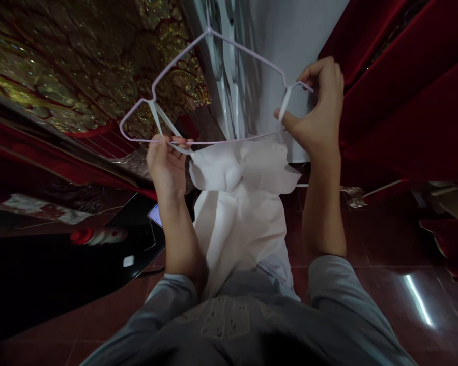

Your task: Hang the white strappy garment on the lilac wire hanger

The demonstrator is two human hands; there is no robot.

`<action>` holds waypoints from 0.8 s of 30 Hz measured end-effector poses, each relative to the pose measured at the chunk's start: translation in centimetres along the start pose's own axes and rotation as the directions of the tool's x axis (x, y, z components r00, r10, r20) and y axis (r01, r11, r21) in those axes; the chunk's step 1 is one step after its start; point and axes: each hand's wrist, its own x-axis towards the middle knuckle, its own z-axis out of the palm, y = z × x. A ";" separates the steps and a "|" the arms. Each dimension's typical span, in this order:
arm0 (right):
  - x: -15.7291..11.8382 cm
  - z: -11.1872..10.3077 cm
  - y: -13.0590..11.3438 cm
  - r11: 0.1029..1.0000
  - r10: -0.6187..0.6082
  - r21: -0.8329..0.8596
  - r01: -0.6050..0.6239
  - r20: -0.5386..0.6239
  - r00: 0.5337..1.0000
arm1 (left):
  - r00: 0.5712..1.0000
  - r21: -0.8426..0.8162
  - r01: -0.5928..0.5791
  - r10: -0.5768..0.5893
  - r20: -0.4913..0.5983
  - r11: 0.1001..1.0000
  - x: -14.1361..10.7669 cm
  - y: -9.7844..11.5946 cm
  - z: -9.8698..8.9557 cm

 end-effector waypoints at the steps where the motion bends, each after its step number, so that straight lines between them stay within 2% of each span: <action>1: 0.0 -0.1 -0.2 0.999 -0.037 0.010 0.037 0.014 0.999 | 1.000 -0.004 0.000 0.000 0.004 1.000 0.0 0.0 0.0; 2: 0.1 -0.1 -0.3 0.996 -0.079 0.027 0.079 -0.001 0.997 | 1.000 -0.017 -0.002 0.002 0.011 1.000 -0.1 -0.1 0.0; 4: 0.0 0.0 -0.3 0.980 -0.185 0.049 0.191 -0.117 0.976 | 1.000 -0.041 0.001 0.000 0.025 0.999 -0.3 -0.2 0.1; 6: -0.5 0.5 -0.4 0.947 -0.295 0.034 0.320 -0.305 0.906 | 1.000 -0.038 0.015 -0.014 0.021 0.999 -0.5 -0.2 0.3; 7: -1.1 0.8 -0.7 0.931 -0.325 0.026 0.363 -0.390 0.861 | 1.000 -0.027 0.023 -0.023 0.014 0.999 -0.5 -0.2 0.4; 8: -1.8 1.2 -1.2 0.926 -0.324 0.033 0.375 -0.437 0.839 | 1.000 -0.014 0.028 -0.028 0.007 1.000 -0.6 -0.1 0.5; 9: -2.7 1.6 -1.8 0.936 -0.288 0.066 0.347 -0.427 0.857 | 1.000 -0.005 0.026 -0.026 0.002 1.000 -0.6 -0.1 0.6; 10: -3.7 2.0 -2.7 0.951 -0.226 0.120 0.284 -0.358 0.906 | 1.000 -0.002 0.017 -0.017 0.000 1.000 -0.6 -0.1 0.7; 11: -4.8 2.5 -3.6 0.963 -0.151 0.186 0.194 -0.222 0.963 | 1.000 -0.003 0.003 -0.003 0.000 1.000 -0.7 -0.2 0.7; 12: -5.9 2.9 -4.5 0.965 -0.088 0.244 0.098 -0.051 0.995 | 1.000 -0.006 -0.011 0.011 0.001 1.000 -0.8 -0.3 0.7; 14: -7.9 3.6 -6.0 0.953 -0.001 0.297 -0.065 0.216 0.976 | 0.999 0.007 -0.037 0.037 -0.006 0.999 -1.2 -0.6 0.6; 15: -8.7 4.0 -6.4 0.945 0.033 0.304 -0.118 0.271 0.962 | 0.998 0.034 -0.055 0.055 -0.018 0.998 -1.5 -0.8 0.5; 16: -9.4 4.4 -6.6 0.939 0.063 0.307 -0.152 0.282 0.957 | 0.997 0.079 -0.074 0.077 -0.030 0.994 -1.9 -0.9 0.3; 18: -10.2 5.0 -6.5 0.932 0.106 0.316 -0.178 0.230 0.967 | 0.993 0.206 -0.106 0.116 -0.033 0.973 -2.8 -0.8 -0.2; 20: -10.4 5.5 -6.2 0.928 0.116 0.331 -0.172 0.182 0.976 | 0.993 0.320 -0.114 0.117 0.008 0.941 -3.4 0.3 -0.6; 22: -10.4 5.9 -6.0 0.924 0.117 0.343 -0.170 0.170 0.978 | 0.995 0.343 -0.091 0.072 0.066 0.935 -3.4 2.5 -0.7; 24: -10.4 6.0 -6.0 0.918 0.114 0.359 -0.167 0.165 0.980 | 0.995 0.262 -0.022 -0.003 0.096 0.965 -2.5 5.5 -0.5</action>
